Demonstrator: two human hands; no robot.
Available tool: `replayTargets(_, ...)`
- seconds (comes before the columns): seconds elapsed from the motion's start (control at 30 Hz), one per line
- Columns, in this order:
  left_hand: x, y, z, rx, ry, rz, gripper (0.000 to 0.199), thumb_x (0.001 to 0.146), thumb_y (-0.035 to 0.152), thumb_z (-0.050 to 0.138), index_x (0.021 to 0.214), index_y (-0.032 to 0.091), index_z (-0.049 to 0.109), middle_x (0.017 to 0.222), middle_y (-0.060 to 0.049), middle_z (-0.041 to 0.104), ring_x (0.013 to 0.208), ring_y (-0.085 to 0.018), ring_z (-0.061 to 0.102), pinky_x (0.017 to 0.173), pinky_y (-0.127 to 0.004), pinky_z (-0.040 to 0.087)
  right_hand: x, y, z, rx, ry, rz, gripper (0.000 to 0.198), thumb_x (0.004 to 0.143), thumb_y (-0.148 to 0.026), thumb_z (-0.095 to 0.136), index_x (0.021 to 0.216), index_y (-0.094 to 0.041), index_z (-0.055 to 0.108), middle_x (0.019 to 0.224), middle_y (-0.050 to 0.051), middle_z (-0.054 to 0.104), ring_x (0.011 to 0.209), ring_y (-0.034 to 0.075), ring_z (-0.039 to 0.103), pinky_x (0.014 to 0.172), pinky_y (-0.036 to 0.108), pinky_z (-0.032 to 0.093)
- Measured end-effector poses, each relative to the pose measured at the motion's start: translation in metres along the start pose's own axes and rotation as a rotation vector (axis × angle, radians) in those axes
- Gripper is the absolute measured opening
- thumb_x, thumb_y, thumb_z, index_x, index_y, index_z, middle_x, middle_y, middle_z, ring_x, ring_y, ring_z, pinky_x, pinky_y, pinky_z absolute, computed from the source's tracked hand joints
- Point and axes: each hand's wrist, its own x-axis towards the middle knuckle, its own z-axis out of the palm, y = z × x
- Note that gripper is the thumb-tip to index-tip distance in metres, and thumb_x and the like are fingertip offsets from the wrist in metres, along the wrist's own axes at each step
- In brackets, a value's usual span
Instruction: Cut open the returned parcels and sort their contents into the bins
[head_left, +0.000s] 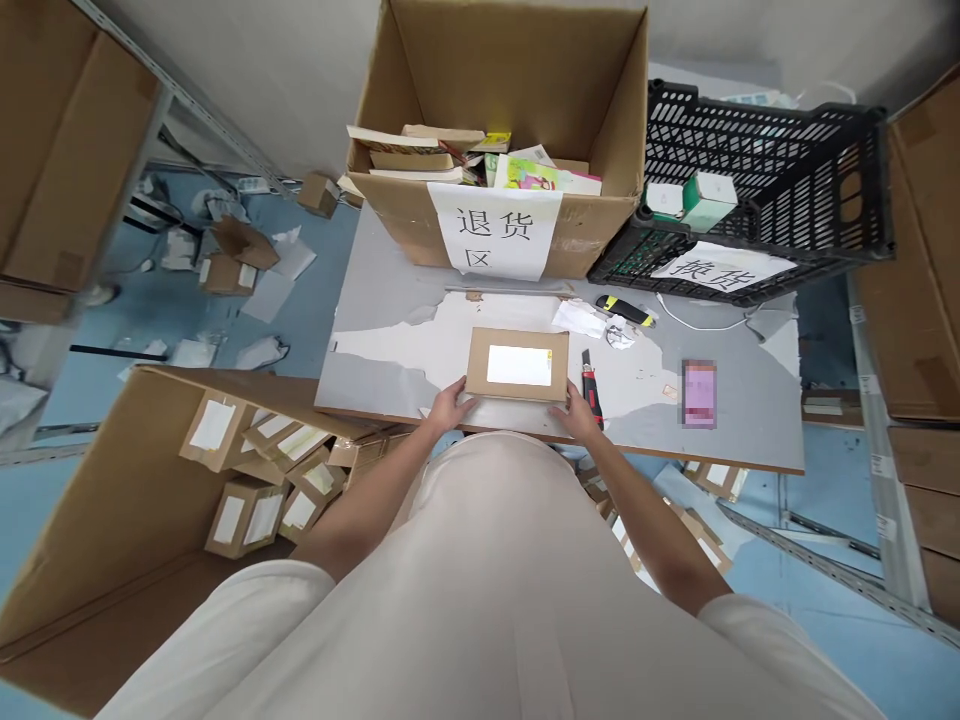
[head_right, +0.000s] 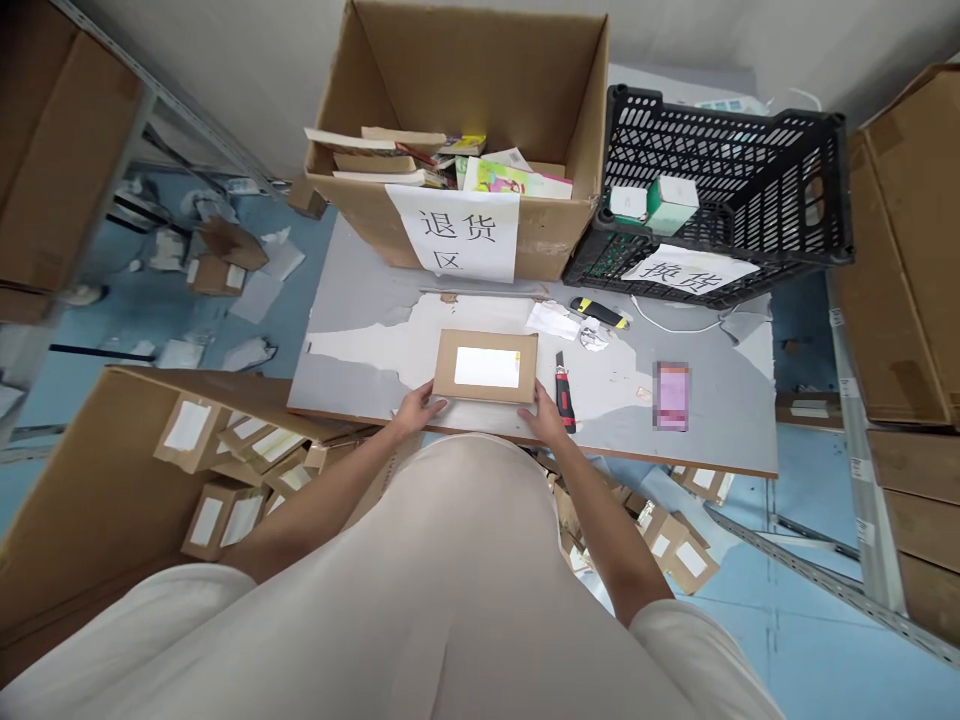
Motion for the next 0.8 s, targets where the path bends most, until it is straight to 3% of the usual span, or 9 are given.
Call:
replayTargets(0.17, -0.001, 0.012, 0.008, -0.063, -0.007, -0.02, 0.059, 0.069, 0.049, 0.066, 0.118, 0.016, 0.062, 0.115, -0.011, 0.068, 0.107, -0.026, 0.061, 0.096, -0.041, 0.046, 0.001, -0.011, 0.004, 0.122, 0.042, 0.039, 0.064, 0.078, -0.033, 0.059, 0.138, -0.021, 0.039, 0.129, 0.012, 0.057, 0.105, 0.022, 0.062, 0.087, 0.039, 0.053)
replayTargets(0.33, -0.013, 0.047, -0.011, 0.137, 0.055, 0.052, 0.044, 0.076, 0.054, 0.06, 0.097, 0.017, 0.068, 0.091, -0.007, 0.071, 0.084, -0.021, 0.064, 0.079, -0.031, 0.048, -0.008, -0.036, -0.019, -0.115, 0.045, -0.074, 0.042, 0.087, -0.045, 0.047, 0.12, -0.02, 0.055, 0.106, 0.009, 0.063, 0.085, 0.02, 0.062, 0.078, 0.035, 0.052)
replayTargets(0.43, -0.01, 0.069, -0.017, 0.295, 0.157, 0.055, 0.04, 0.08, 0.056, 0.055, 0.071, 0.018, 0.064, 0.061, 0.0, 0.059, 0.062, -0.015, 0.053, 0.063, -0.026, 0.042, -0.004, -0.055, -0.027, -0.319, 0.117, -0.086, 0.042, 0.091, -0.05, 0.036, 0.093, -0.018, 0.062, 0.088, 0.01, 0.064, 0.083, 0.023, 0.061, 0.077, 0.035, 0.047)
replayTargets(0.53, 0.004, 0.08, -0.017, 0.377, 0.202, 0.057, 0.046, 0.082, 0.056, 0.051, 0.054, 0.019, 0.051, 0.05, 0.004, 0.042, 0.054, -0.011, 0.04, 0.056, -0.025, 0.033, 0.008, -0.067, -0.026, -0.367, 0.138, -0.03, 0.047, 0.092, -0.055, 0.031, 0.079, -0.02, 0.059, 0.077, 0.009, 0.064, 0.077, 0.023, 0.06, 0.072, 0.033, 0.045)
replayTargets(0.67, 0.018, 0.081, -0.016, 0.375, 0.203, 0.048, 0.049, 0.083, 0.057, 0.05, 0.051, 0.02, 0.043, 0.051, 0.004, 0.037, 0.054, -0.011, 0.036, 0.056, -0.026, 0.031, 0.022, -0.07, -0.025, -0.313, 0.126, 0.038, 0.048, 0.089, -0.061, 0.036, 0.082, -0.02, 0.059, 0.073, 0.007, 0.065, 0.07, 0.022, 0.059, 0.066, 0.031, 0.044)
replayTargets(0.8, 0.018, 0.079, -0.019, 0.351, 0.173, 0.01, 0.045, 0.085, 0.056, 0.045, 0.06, 0.02, 0.055, 0.057, 0.001, 0.05, 0.061, -0.014, 0.047, 0.063, -0.027, 0.038, 0.022, -0.061, -0.026, -0.198, 0.13, 0.07, 0.05, 0.089, -0.061, 0.038, 0.1, -0.019, 0.062, 0.087, 0.009, 0.068, 0.08, 0.023, 0.062, 0.071, 0.033, 0.048)
